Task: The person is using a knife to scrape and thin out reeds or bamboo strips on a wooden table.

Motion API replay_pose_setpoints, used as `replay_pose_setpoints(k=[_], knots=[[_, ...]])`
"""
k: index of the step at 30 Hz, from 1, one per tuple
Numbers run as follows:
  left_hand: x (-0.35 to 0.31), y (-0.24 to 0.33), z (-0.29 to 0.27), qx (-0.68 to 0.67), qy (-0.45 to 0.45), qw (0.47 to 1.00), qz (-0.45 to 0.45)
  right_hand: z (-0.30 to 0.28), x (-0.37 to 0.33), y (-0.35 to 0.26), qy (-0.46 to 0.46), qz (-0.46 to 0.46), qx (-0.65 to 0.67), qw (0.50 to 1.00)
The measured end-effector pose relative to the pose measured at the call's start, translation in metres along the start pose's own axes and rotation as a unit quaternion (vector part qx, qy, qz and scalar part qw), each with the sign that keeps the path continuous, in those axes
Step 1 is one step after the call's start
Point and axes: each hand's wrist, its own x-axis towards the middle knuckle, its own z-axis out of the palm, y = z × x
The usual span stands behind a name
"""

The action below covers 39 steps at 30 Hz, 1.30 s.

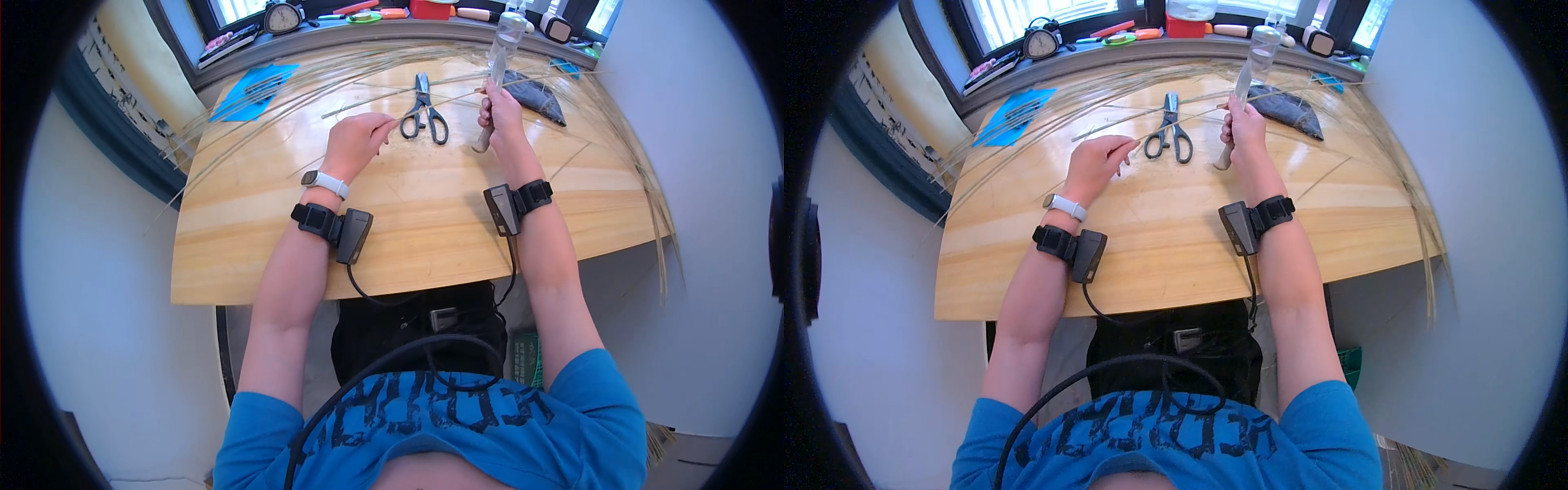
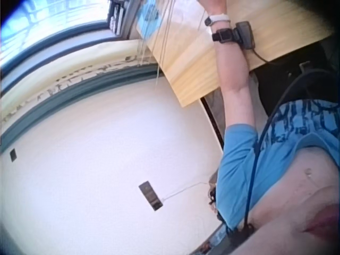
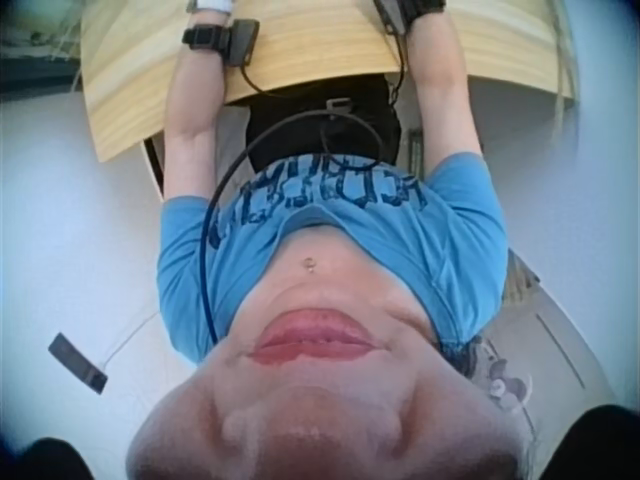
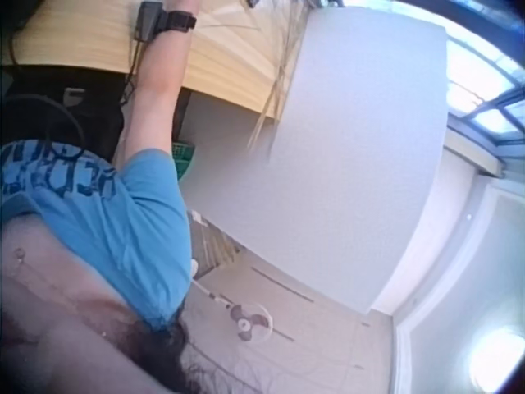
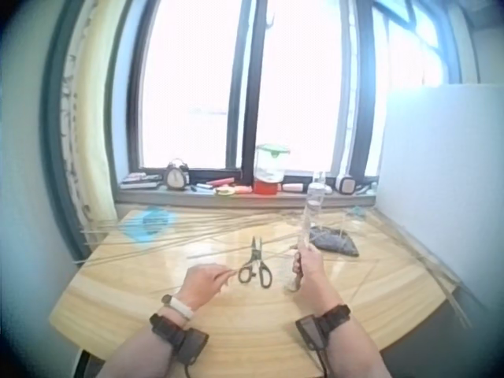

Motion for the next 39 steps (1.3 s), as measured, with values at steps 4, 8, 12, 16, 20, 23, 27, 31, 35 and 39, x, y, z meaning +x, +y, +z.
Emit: replay_pose_setpoints(k=[4,8,12,16,20,23,27,31,35,39], knots=[[0.000,-0.005,0.002,0.017,0.032,0.999,0.039,0.001,0.002,0.006,0.020,-0.045,-0.306,0.951],[0.003,-0.004,0.002,0.076,0.086,0.983,0.140,0.015,-0.002,0.031,-0.053,-0.246,-0.545,0.800],[-0.001,-0.003,0.000,0.119,0.073,0.983,0.116,0.059,-0.041,0.031,-0.186,-0.167,-0.520,0.816],[-0.001,-0.005,0.001,0.107,0.083,0.984,0.118,0.034,-0.026,0.013,-0.082,-0.174,-0.587,0.786],[0.001,-0.001,0.002,0.106,0.083,0.984,0.115,0.019,-0.012,0.012,-0.026,-0.148,-0.588,0.795],[-0.001,-0.009,0.003,0.099,0.079,0.988,0.091,0.046,-0.031,0.031,-0.120,-0.172,-0.577,0.789],[0.001,-0.012,0.000,0.112,0.088,0.986,0.090,0.047,-0.035,0.019,-0.110,-0.157,-0.570,0.799],[-0.001,-0.004,0.001,0.113,0.071,0.987,0.085,0.025,-0.012,0.013,-0.038,-0.059,-0.520,0.851],[-0.003,-0.010,0.003,0.103,0.069,0.987,0.104,0.061,-0.047,0.034,-0.208,-0.042,-0.438,0.873],[-0.002,-0.009,0.001,0.111,0.085,0.983,0.122,0.053,-0.043,0.020,-0.153,-0.039,-0.434,0.887]])
